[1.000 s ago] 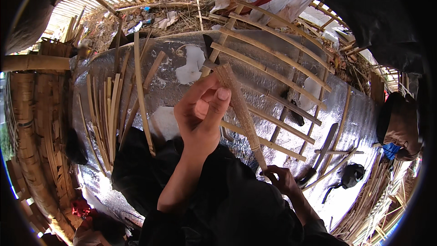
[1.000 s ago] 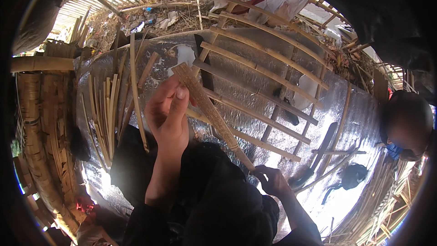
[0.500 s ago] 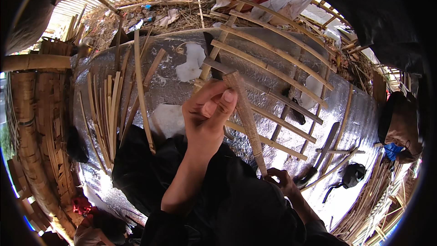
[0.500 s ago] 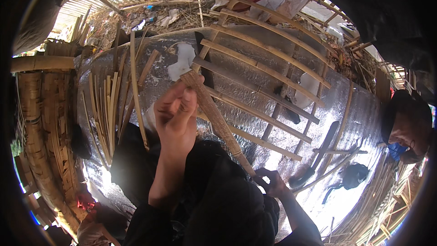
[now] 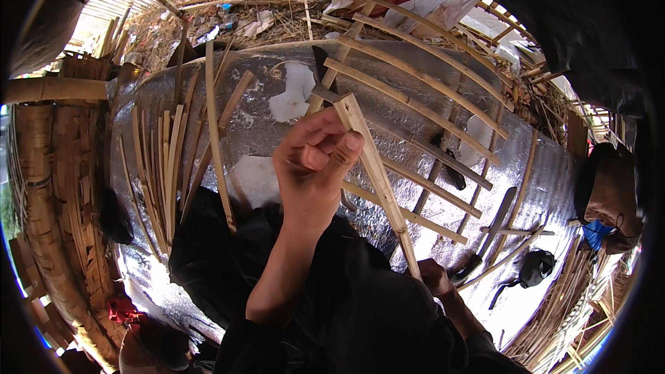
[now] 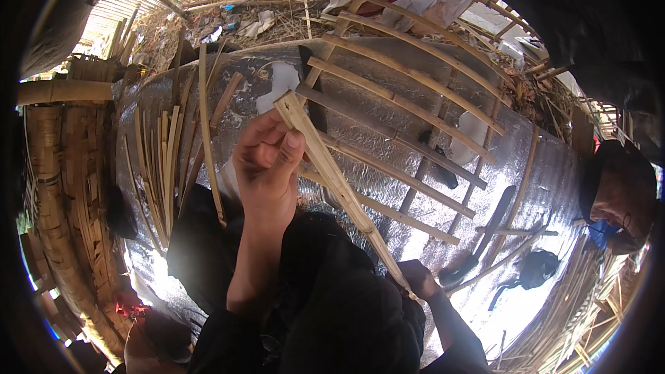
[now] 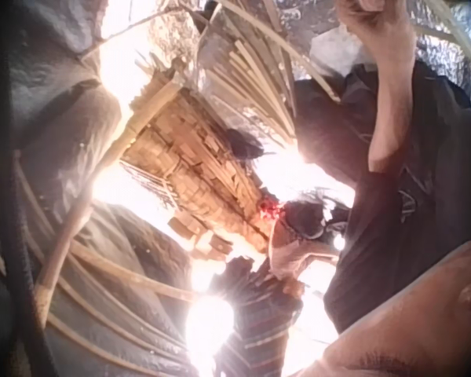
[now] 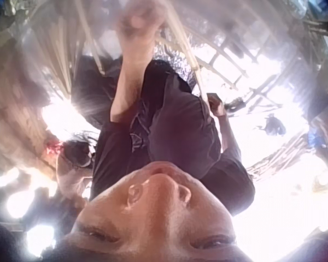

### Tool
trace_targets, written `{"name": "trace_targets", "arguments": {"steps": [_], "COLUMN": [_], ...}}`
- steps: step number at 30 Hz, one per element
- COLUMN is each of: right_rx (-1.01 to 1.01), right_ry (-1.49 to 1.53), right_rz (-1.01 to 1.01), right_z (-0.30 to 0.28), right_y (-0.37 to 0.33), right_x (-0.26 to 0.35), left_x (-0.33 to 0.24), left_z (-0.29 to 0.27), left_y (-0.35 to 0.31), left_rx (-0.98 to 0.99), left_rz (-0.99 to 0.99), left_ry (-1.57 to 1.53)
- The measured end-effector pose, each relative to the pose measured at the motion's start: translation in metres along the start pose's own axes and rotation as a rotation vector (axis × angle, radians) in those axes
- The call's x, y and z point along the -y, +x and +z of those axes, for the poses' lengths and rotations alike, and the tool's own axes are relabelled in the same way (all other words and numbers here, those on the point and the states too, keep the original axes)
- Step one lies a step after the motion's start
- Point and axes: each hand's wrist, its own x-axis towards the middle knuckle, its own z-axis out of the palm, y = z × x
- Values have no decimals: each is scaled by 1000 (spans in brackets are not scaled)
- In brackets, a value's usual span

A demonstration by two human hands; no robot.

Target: The person assembles a wood lattice by hand by inserting thin bamboo strips through the gaps of a pre-constructed frame, then uses a hammer to secure small nails into the joints of the strips and the frame.

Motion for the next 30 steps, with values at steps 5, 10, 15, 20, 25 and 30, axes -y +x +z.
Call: {"name": "trace_targets", "arguments": {"steps": [5, 10, 15, 20, 25, 30], "right_rx": [11, -28, 59, -160, -159, -104], "right_ry": [33, 8, 437, 382, 471, 249], "right_rz": [129, 133, 552, 605, 461, 24], "right_z": [4, 4, -14, -25, -25, -9], "right_y": [-20, -4, 51, 105, 154, 190], "right_x": [-19, -7, 48, 58, 51, 39], "left_x": [0, 6, 7, -8, 12, 42], "left_z": [0, -12, -38, -50, -64, -45], "left_y": [-1, 7, 18, 26, -1, -24], "left_rx": [-10, -107, -222, -364, -291, -102], "left_rz": [-22, -71, -114, -242, -304, -362], "left_ry": [-2, 65, 258, 368, 426, 351]}}
